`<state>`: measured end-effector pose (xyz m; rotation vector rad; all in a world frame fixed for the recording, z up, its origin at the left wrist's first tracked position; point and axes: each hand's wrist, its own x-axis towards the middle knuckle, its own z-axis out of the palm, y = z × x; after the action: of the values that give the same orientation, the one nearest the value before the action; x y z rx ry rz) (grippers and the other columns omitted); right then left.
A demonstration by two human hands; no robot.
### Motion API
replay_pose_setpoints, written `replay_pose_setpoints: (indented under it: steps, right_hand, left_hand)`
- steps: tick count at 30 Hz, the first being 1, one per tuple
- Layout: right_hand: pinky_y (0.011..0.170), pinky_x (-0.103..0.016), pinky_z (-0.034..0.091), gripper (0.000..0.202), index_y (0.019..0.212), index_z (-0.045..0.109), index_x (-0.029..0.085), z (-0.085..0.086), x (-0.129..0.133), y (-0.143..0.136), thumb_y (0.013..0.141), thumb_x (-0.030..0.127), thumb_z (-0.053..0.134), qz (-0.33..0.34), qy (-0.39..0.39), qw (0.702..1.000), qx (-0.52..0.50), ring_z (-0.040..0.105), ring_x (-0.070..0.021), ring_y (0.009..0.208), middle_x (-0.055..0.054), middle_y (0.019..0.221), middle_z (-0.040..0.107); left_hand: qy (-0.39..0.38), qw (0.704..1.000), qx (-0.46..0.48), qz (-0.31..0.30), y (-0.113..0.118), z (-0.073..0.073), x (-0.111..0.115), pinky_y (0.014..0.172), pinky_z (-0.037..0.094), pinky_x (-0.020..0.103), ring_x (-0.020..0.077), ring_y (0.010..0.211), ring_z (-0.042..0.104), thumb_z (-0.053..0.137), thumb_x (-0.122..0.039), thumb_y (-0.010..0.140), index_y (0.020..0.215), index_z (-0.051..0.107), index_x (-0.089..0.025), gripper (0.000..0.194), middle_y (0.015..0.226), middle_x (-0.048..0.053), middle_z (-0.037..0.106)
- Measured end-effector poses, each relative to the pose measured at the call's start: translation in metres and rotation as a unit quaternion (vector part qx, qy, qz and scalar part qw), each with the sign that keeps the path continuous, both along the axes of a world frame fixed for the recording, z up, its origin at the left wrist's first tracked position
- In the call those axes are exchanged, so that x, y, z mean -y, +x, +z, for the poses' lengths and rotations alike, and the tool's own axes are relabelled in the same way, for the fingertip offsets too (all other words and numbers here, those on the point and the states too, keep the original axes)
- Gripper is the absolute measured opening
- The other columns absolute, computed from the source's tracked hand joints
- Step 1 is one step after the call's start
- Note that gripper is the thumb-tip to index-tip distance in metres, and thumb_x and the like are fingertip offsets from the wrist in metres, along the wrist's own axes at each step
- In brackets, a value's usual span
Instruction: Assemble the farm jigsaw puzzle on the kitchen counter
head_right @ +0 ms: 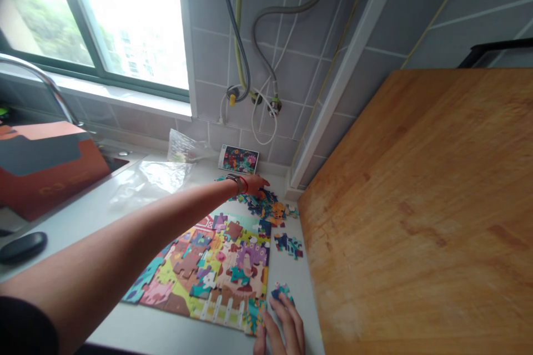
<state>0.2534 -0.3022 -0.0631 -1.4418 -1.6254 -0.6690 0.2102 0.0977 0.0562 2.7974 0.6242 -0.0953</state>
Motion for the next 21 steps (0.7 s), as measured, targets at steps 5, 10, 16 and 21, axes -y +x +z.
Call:
replay_pose_setpoints:
  steps: [5, 10, 16, 21]
  right_hand:
    - [0.082, -0.045, 0.067, 0.021, 0.100, 0.078, 0.023, 0.009, 0.003, -0.004, 0.093, 0.014, 0.060, -0.003, -0.029, 1.000, -0.009, 0.077, -0.0317, 0.103, -0.010, 0.103, 0.080]
    - [0.083, -0.045, 0.067, 0.022, 0.105, 0.077, 0.023, 0.017, 0.006, -0.008, 0.093, 0.014, 0.061, 0.000, -0.051, 0.998, -0.025, 0.077, -0.0321, 0.105, -0.011, 0.106, 0.079]
    - [0.079, -0.042, 0.068, 0.021, 0.108, 0.076, 0.022, 0.021, 0.005, 0.002, 0.093, 0.015, 0.063, 0.031, -0.052, 0.998, 0.029, 0.078, -0.0310, 0.102, -0.011, 0.106, 0.080]
    - [0.084, -0.044, 0.066, 0.021, 0.112, 0.076, 0.018, 0.027, 0.007, 0.000, 0.094, 0.018, 0.066, 0.045, -0.073, 0.996, 0.022, 0.075, -0.0316, 0.108, -0.013, 0.110, 0.078]
  left_hand:
    - [0.040, 0.999, -0.008, 0.017, -0.010, 0.012, 0.003, 0.096, 0.058, 0.037, 0.0310, 0.119, 0.070, 0.081, -0.033, 0.082, 0.143, 0.063, -0.026, 0.064, 0.128, 0.010, 0.075]
    - [0.088, 0.995, 0.022, 0.030, -0.045, 0.032, 0.001, 0.098, 0.057, 0.039, 0.0346, 0.126, 0.067, 0.075, -0.025, 0.083, 0.146, 0.061, -0.026, 0.064, 0.140, 0.012, 0.068]
    - [0.152, 0.979, 0.135, -0.034, -0.120, 0.049, 0.038, 0.105, 0.052, 0.040, 0.0286, 0.126, 0.064, 0.065, -0.031, 0.096, 0.155, 0.048, -0.028, 0.061, 0.142, 0.011, 0.065]
    - [0.195, 0.959, 0.189, -0.077, -0.180, 0.057, 0.097, 0.101, 0.054, 0.040, 0.0256, 0.121, 0.065, 0.056, -0.028, 0.103, 0.150, 0.051, -0.025, 0.047, 0.142, 0.009, 0.065]
